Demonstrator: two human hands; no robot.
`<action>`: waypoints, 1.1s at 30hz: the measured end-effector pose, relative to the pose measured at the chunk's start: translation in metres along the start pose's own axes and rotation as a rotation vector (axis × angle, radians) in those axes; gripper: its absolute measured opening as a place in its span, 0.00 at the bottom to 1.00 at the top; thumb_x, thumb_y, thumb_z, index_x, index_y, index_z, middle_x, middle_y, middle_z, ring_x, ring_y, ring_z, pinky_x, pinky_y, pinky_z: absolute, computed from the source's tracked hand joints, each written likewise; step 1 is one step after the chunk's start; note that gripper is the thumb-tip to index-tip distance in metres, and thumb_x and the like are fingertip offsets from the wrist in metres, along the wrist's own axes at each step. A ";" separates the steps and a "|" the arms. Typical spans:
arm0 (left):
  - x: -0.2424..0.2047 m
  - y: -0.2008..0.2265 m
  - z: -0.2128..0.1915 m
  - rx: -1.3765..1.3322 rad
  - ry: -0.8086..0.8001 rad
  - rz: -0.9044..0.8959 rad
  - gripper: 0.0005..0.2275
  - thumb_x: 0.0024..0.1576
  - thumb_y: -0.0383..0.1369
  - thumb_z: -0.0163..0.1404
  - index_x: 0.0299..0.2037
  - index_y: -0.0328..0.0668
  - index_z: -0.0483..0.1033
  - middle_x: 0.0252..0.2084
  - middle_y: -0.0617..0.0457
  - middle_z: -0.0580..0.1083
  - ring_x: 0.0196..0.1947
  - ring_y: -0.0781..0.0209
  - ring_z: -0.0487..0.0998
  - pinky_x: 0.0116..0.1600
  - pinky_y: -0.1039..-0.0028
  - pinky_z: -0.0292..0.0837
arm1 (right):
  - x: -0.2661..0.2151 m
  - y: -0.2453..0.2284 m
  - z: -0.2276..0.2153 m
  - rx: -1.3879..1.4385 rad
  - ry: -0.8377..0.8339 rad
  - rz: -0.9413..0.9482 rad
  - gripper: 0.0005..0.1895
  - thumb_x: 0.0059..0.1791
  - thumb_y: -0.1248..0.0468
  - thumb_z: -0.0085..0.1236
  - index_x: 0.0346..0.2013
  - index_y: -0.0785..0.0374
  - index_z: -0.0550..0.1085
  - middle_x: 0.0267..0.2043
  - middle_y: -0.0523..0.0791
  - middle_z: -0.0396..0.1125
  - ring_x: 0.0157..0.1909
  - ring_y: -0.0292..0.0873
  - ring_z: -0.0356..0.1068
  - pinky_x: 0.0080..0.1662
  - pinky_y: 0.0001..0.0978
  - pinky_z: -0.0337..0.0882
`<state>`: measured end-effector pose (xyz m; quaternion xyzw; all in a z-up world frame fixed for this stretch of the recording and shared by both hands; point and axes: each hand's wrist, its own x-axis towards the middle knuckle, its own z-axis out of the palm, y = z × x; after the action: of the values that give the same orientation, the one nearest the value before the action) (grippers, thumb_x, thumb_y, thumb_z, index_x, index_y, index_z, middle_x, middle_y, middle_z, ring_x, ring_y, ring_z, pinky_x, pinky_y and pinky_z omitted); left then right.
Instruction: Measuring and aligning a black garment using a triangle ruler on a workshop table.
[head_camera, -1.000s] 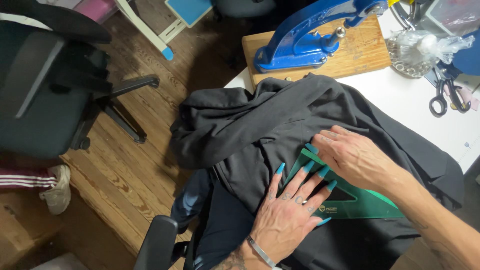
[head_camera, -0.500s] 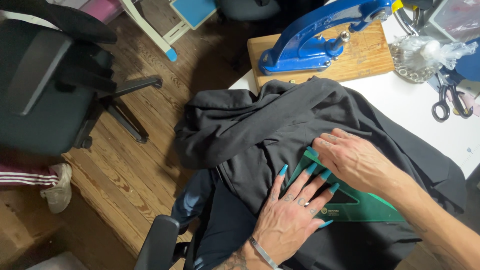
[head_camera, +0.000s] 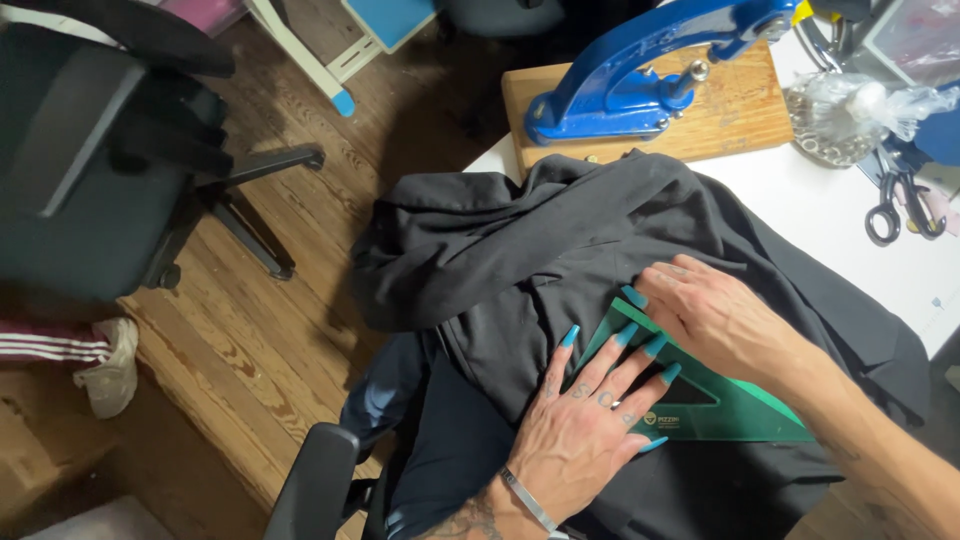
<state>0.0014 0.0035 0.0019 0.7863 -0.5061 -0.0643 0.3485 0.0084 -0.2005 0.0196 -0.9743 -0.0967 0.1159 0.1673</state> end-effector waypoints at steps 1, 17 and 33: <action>0.000 0.000 0.000 0.009 -0.001 -0.001 0.21 0.48 0.37 0.47 0.53 0.47 0.63 0.58 0.53 0.61 0.61 0.55 0.55 0.62 0.54 0.41 | 0.001 0.000 0.000 -0.008 -0.016 0.004 0.10 0.48 0.63 0.35 0.21 0.59 0.57 0.21 0.42 0.54 0.25 0.45 0.54 0.35 0.33 0.59; 0.002 0.002 -0.001 0.027 -0.004 -0.006 0.21 0.48 0.36 0.46 0.54 0.49 0.63 0.59 0.54 0.60 0.60 0.56 0.56 0.61 0.54 0.42 | -0.008 0.000 0.003 0.142 0.076 0.087 0.09 0.45 0.66 0.38 0.21 0.60 0.55 0.21 0.43 0.51 0.26 0.44 0.52 0.31 0.33 0.56; 0.013 -0.003 -0.002 0.396 0.079 -0.014 0.27 0.44 0.44 0.51 0.55 0.48 0.61 0.58 0.54 0.60 0.57 0.57 0.60 0.57 0.63 0.55 | -0.252 -0.029 0.125 0.688 1.642 1.220 0.09 0.60 0.58 0.39 0.41 0.59 0.60 0.31 0.46 0.60 0.30 0.37 0.62 0.34 0.22 0.67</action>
<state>0.0102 -0.0058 0.0048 0.8449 -0.4894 0.0649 0.2059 -0.2682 -0.1932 -0.0360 -0.5390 0.5846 -0.4882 0.3598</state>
